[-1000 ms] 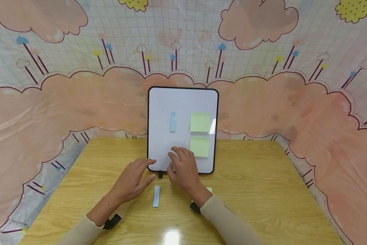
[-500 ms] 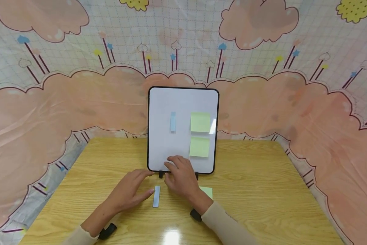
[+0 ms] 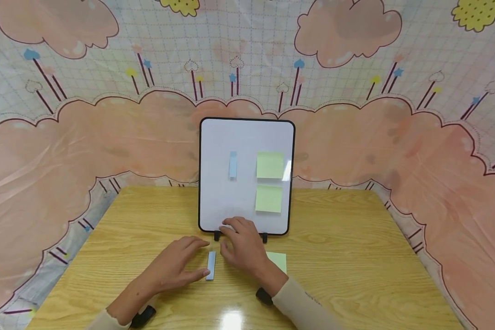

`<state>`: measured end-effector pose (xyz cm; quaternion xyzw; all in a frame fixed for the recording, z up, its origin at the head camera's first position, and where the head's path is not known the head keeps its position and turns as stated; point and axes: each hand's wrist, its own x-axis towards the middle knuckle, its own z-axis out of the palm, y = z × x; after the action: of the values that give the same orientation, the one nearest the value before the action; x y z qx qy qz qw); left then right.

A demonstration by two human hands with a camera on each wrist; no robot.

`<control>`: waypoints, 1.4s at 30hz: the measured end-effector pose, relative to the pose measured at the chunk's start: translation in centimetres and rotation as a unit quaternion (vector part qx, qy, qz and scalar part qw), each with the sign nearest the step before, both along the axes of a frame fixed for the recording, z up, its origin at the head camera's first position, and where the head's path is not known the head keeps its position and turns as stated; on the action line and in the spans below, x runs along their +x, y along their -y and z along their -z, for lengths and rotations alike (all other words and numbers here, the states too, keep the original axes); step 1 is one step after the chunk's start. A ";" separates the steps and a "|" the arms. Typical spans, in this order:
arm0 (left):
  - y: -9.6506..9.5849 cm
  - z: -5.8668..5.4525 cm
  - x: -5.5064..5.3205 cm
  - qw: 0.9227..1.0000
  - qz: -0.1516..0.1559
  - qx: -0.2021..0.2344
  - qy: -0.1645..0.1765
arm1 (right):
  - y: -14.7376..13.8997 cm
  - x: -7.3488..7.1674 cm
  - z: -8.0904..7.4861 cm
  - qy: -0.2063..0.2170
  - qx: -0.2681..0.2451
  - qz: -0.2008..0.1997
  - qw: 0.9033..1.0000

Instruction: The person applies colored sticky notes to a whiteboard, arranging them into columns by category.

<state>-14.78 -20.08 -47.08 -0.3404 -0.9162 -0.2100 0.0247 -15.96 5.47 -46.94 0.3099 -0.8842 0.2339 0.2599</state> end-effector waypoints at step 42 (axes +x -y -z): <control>0.0 0.3 1.5 0.999 0.010 -0.033 0.033 | 0.7 2.6 0.1 0.161 0.152 -0.159 0.962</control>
<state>-13.32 -20.12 -47.36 -0.3433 -0.9194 -0.1912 -0.0187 -13.39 4.81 -47.02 0.4410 -0.8786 0.1817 0.0232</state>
